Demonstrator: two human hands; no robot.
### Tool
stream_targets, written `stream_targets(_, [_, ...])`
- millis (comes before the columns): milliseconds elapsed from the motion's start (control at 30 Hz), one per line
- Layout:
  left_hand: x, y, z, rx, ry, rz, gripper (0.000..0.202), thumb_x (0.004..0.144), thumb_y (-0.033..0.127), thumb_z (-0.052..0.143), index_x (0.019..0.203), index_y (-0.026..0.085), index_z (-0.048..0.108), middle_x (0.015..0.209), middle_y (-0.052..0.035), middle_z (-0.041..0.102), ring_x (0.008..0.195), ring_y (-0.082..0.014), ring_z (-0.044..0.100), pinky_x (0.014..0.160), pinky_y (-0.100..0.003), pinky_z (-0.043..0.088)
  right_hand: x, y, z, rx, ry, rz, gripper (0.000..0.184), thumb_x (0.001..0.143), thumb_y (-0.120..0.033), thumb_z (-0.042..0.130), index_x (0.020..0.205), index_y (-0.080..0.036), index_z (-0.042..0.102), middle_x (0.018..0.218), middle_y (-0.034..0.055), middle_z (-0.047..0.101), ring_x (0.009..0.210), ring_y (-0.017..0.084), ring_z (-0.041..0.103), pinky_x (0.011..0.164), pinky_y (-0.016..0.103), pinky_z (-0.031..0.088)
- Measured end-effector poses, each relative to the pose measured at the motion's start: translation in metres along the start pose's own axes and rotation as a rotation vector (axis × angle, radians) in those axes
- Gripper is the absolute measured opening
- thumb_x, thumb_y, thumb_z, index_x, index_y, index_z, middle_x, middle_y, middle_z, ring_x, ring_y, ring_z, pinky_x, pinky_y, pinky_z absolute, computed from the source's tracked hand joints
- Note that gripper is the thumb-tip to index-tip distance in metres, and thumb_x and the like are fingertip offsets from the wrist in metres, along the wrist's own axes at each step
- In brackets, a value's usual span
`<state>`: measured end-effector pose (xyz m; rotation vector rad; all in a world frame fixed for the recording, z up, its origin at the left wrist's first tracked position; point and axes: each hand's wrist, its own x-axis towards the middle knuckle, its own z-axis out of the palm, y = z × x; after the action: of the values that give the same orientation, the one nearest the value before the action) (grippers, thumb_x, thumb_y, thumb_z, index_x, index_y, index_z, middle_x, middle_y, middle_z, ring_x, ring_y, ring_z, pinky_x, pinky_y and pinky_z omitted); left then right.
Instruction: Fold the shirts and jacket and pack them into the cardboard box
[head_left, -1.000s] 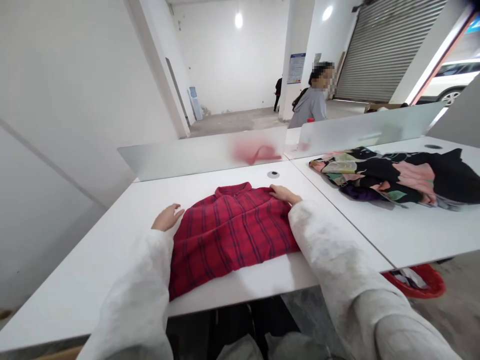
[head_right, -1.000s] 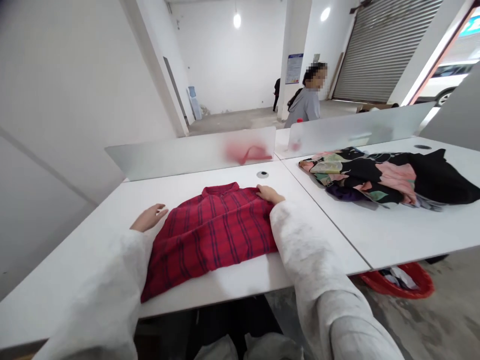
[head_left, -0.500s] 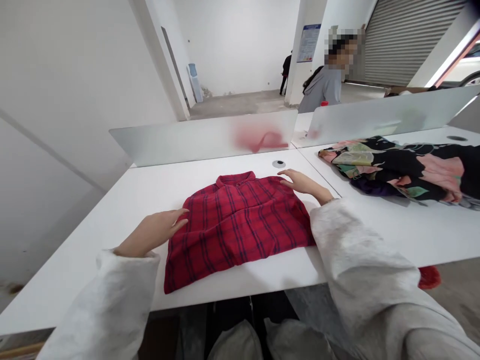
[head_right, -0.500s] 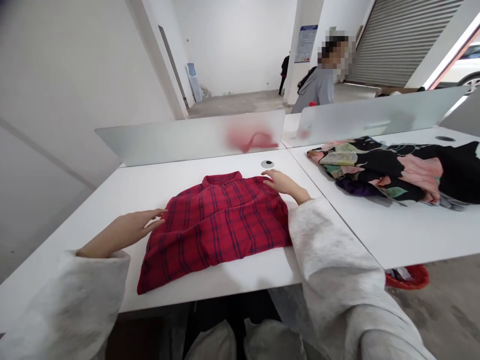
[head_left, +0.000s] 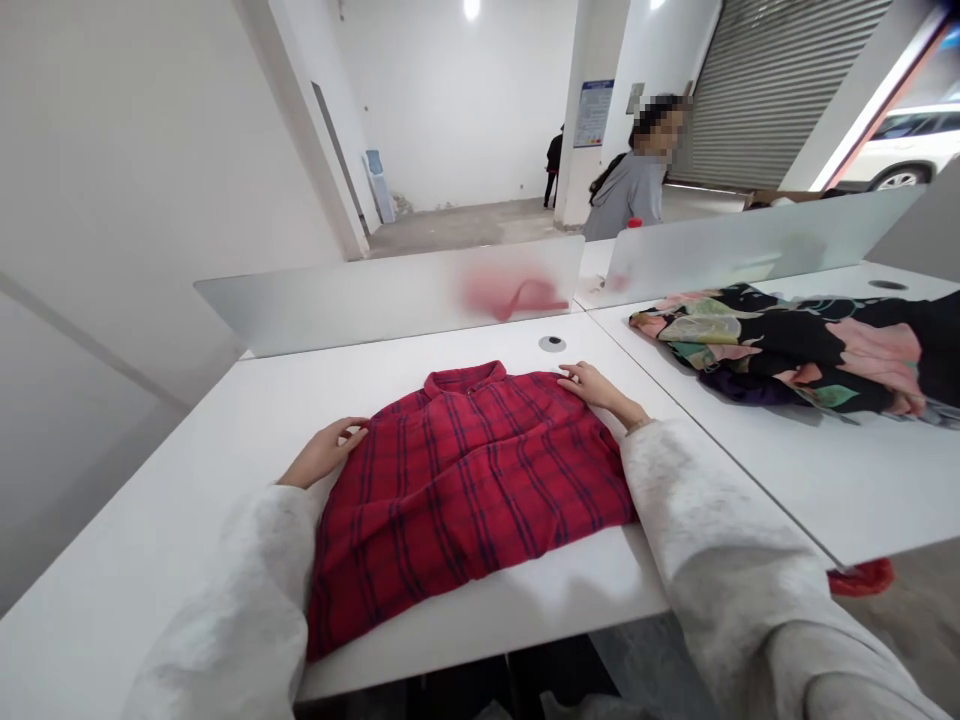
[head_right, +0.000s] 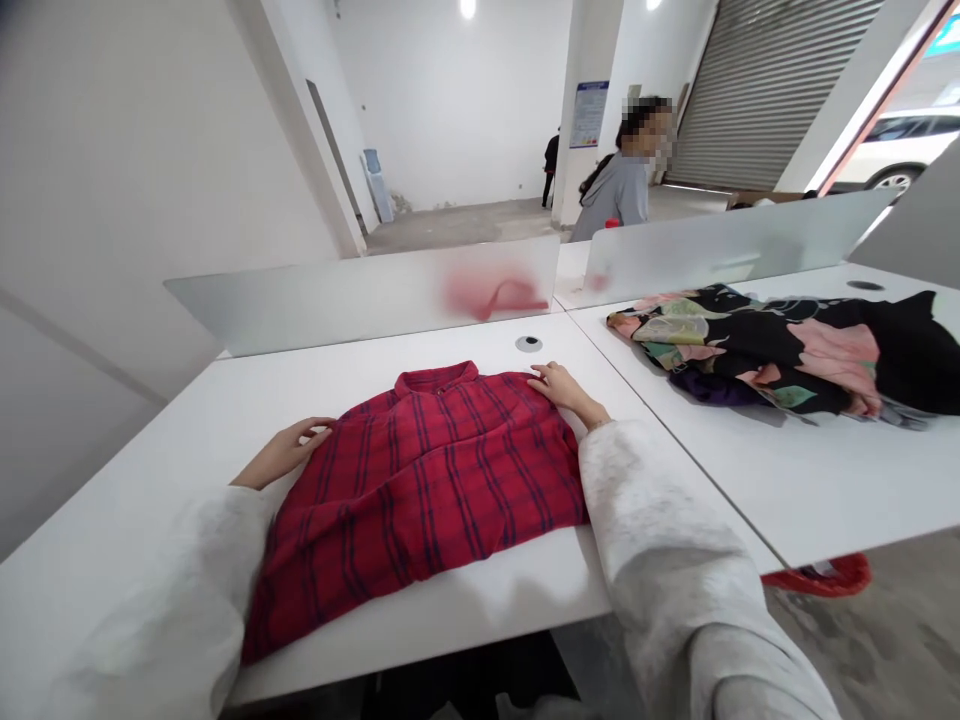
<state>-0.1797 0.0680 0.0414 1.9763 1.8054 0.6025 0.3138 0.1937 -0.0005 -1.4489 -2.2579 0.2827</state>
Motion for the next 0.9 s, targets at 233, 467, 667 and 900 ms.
stream_targets(233, [0.001, -0.01, 0.022, -0.188, 0.264, -0.087, 0.049, 0.071, 0.063, 0.054, 0.088, 0.018, 0.063, 0.094, -0.007, 0.068, 0.079, -0.0197, 0.062, 0.072, -0.029, 0.051, 0.001, 0.009, 0.013, 0.161, 0.04, -0.039, 0.029, 0.084, -0.041, 0.051, 0.09, -0.016, 0.064, 0.091, 0.008, 0.057, 0.085, 0.019, 0.054, 0.083, 0.033, 0.045])
stream_targets(467, [0.015, -0.013, 0.021, -0.2, 0.619, -0.108, 0.037, 0.077, 0.054, 0.05, 0.09, 0.02, 0.056, 0.082, -0.0016, 0.063, 0.077, -0.0165, 0.059, 0.076, -0.028, 0.048, 0.009, 0.012, 0.01, 0.413, 0.277, 0.167, 0.028, 0.079, -0.047, 0.051, 0.078, -0.019, 0.052, 0.077, 0.0023, 0.058, 0.07, 0.015, 0.051, 0.069, 0.029, 0.044])
stream_targets(667, [0.03, -0.029, 0.031, -0.134, 0.391, -0.176, 0.036, 0.073, 0.055, 0.055, 0.087, 0.021, 0.059, 0.067, 0.0003, 0.062, 0.066, -0.0173, 0.058, 0.068, -0.028, 0.046, 0.007, 0.01, 0.016, 0.27, 0.179, 0.208, 0.019, 0.079, -0.034, 0.049, 0.087, -0.018, 0.053, 0.077, 0.0045, 0.061, 0.069, 0.017, 0.055, 0.068, 0.03, 0.044])
stream_targets(900, [0.02, -0.025, -0.003, -0.163, 0.416, -0.171, 0.052, 0.081, 0.055, 0.038, 0.11, 0.015, 0.054, 0.107, -0.0123, 0.066, 0.093, -0.0213, 0.063, 0.084, -0.035, 0.049, 0.007, -0.01, -0.026, 0.187, 0.284, 0.076, 0.031, 0.086, -0.035, 0.045, 0.107, -0.014, 0.058, 0.105, 0.0132, 0.063, 0.095, 0.023, 0.059, 0.087, 0.04, 0.045])
